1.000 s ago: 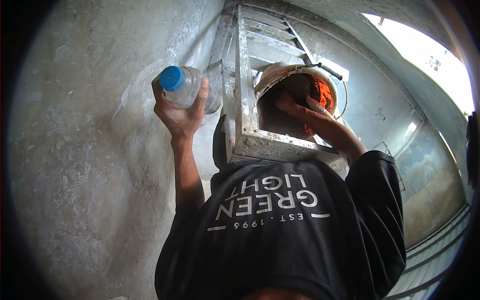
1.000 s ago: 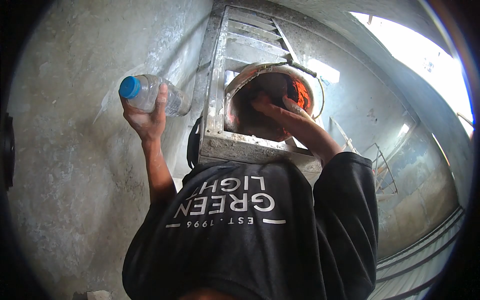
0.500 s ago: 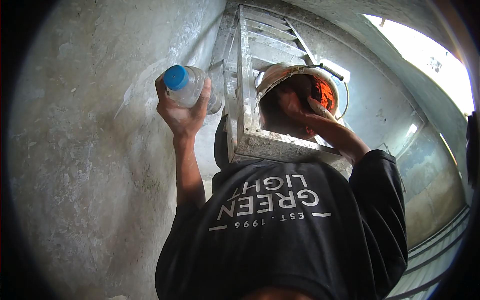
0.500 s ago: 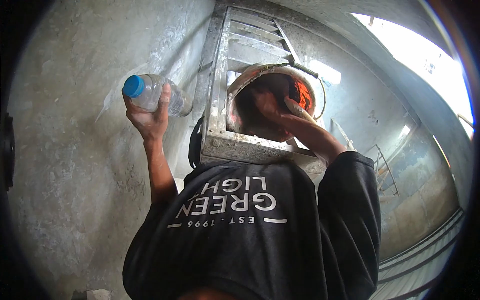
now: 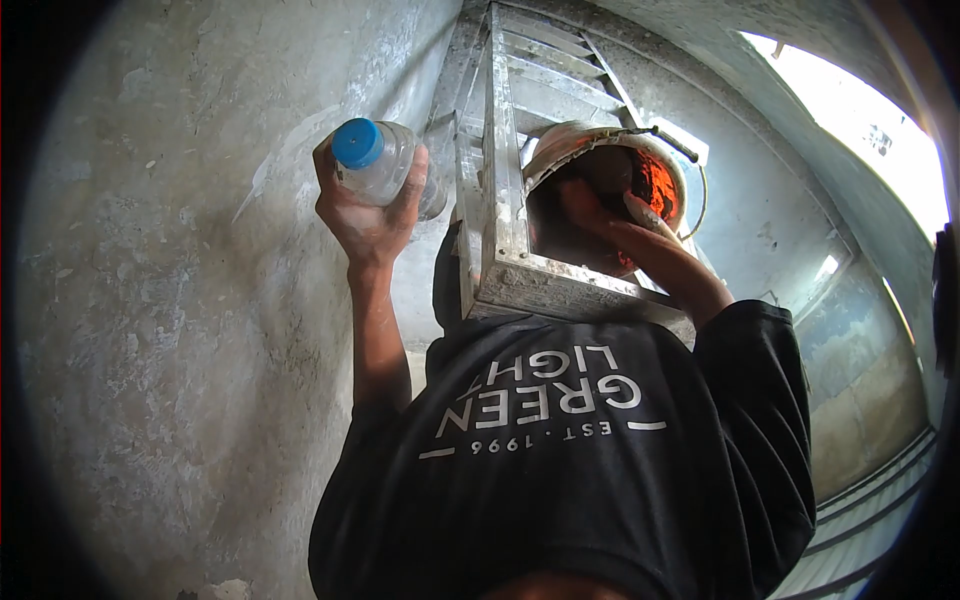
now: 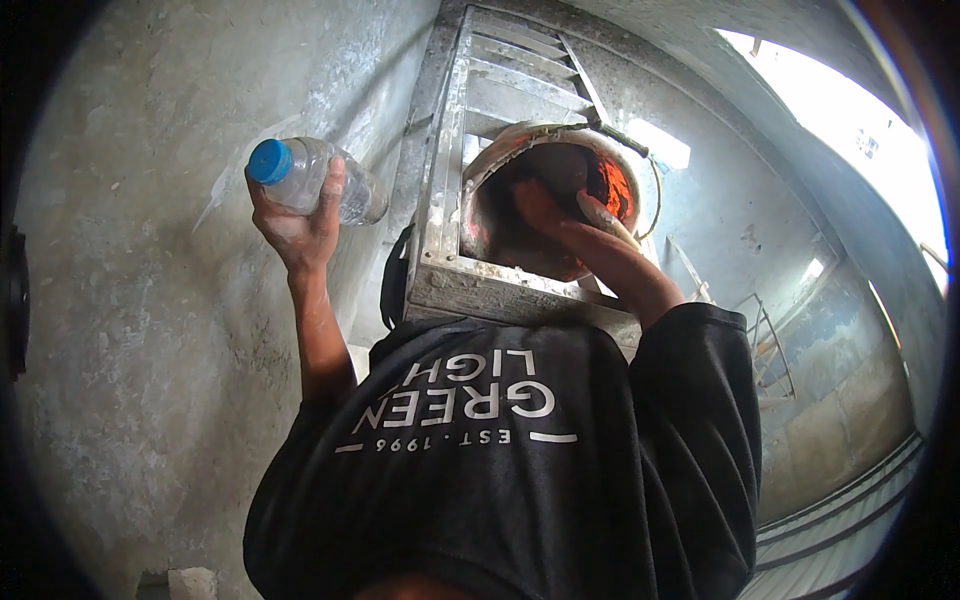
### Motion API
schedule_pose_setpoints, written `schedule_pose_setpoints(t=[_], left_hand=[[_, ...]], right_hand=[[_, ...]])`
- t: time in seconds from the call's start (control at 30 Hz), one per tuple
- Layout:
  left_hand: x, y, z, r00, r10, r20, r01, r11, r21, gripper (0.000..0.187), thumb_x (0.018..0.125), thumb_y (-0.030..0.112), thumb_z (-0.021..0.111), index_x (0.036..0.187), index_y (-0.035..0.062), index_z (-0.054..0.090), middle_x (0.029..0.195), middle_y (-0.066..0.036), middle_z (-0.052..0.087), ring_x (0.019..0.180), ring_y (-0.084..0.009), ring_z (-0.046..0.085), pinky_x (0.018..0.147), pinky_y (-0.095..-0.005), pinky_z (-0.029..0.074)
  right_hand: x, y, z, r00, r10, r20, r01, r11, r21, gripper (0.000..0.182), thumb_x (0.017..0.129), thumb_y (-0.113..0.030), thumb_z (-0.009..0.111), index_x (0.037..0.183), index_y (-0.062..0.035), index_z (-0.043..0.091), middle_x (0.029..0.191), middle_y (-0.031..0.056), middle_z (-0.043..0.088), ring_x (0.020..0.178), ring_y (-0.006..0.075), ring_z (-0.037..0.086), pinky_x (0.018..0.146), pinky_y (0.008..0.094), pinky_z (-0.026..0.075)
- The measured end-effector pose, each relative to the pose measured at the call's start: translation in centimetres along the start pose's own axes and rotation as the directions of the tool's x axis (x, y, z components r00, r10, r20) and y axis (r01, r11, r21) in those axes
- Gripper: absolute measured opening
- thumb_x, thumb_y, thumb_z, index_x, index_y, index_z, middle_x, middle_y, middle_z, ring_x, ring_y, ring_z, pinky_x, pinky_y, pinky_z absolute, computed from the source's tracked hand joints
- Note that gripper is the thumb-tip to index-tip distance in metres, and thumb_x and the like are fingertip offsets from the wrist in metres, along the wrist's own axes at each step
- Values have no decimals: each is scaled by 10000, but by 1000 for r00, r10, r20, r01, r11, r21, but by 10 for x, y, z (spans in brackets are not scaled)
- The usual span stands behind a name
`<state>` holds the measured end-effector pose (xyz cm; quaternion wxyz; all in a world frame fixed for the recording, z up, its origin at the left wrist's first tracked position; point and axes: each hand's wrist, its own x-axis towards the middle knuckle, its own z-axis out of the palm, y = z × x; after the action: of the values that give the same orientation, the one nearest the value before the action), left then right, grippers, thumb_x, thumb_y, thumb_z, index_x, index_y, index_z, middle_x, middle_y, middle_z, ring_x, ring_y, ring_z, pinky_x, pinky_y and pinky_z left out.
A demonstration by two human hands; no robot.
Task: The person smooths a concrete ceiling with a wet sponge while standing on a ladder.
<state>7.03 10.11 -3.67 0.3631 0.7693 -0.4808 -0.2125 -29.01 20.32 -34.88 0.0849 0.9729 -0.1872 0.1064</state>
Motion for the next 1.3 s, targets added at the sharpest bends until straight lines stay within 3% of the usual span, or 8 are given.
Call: schedule_pose_setpoints(t=[0.07, 0.5, 0.57, 0.7, 0.8, 0.9, 1.03, 1.3], left_hand=[[-1, 0, 0, 1000, 9, -10, -9, 1000, 11, 561, 699, 335, 823, 1070, 59, 505, 942, -78, 626, 822, -202, 653, 763, -330, 546], [2, 6, 4, 1000, 21, -7, -21, 999, -24, 560, 702, 329, 820, 1075, 51, 507, 929, -80, 630, 800, -198, 650, 747, -325, 541], [4, 9, 2, 999, 39, -15, -40, 999, -16, 560, 704, 326, 819, 1077, 49, 507, 927, -81, 631, 800, -200, 649, 745, -323, 539], [6, 21, 2, 1000, -10, 6, 11, 998, -59, 523, 731, 345, 797, 1043, 38, 510, 942, -99, 621, 834, -227, 638, 766, -353, 519], [8, 24, 5, 1000, 23, 0, -23, 995, -97, 492, 729, 305, 804, 1018, 34, 512, 911, -85, 627, 809, -195, 632, 748, -338, 513], [15, 34, 12, 997, 74, 1, -74, 990, -121, 443, 723, 245, 808, 988, 36, 521, 849, -61, 630, 756, -159, 621, 714, -310, 506], [25, 52, 24, 985, 172, 10, -169, 977, -133, 422, 703, 209, 809, 978, 52, 531, 826, -59, 642, 724, -174, 639, 672, -321, 518], [57, 114, 58, 907, 405, 112, -363, 890, -277, 484, 679, 211, 813, 1049, 46, 549, 937, -118, 633, 795, -237, 663, 741, -347, 534]], right_hand=[[-35, -38, 48, 774, 182, 606, -540, 689, 484, 177, 820, -104, 473, 946, -30, 573, 847, 167, 563, 801, 328, 547, 753, 459, 447], [37, 28, -39, 523, 137, 841, -798, 424, 428, 240, 754, -101, 585, 959, 2, 656, 996, 229, 620, 894, 354, 605, 815, 465, 485], [20, 40, -44, 547, -108, 830, -609, -732, 306, 310, 750, -108, 683, 1046, -19, 661, 1188, 199, 582, 1019, 339, 599, 866, 425, 492], [88, 124, -133, 824, -81, 560, -516, 300, 803, 348, 749, -114, 735, 1078, -38, 653, 1248, 171, 563, 1082, 319, 588, 900, 393, 497], [122, 156, -184, 371, 1, 928, -618, -746, 248, 298, 861, -86, 634, 1132, 20, 574, 1114, 113, 600, 1019, 208, 619, 842, 315, 541], [126, 174, -219, 446, 76, 892, -298, -927, 228, 296, 863, -93, 635, 1128, 24, 574, 1123, 107, 603, 1009, 205, 622, 841, 325, 542], [106, 199, -207, 413, 322, 852, -566, -642, 517, 236, 894, -116, 605, 1096, 8, 598, 1068, 84, 630, 985, 174, 622, 855, 315, 526], [169, 326, -194, 374, 702, 606, 269, -708, 653, 192, 929, -163, 553, 1015, -2, 610, 979, 60, 627, 889, 159, 612, 762, 265, 488]])
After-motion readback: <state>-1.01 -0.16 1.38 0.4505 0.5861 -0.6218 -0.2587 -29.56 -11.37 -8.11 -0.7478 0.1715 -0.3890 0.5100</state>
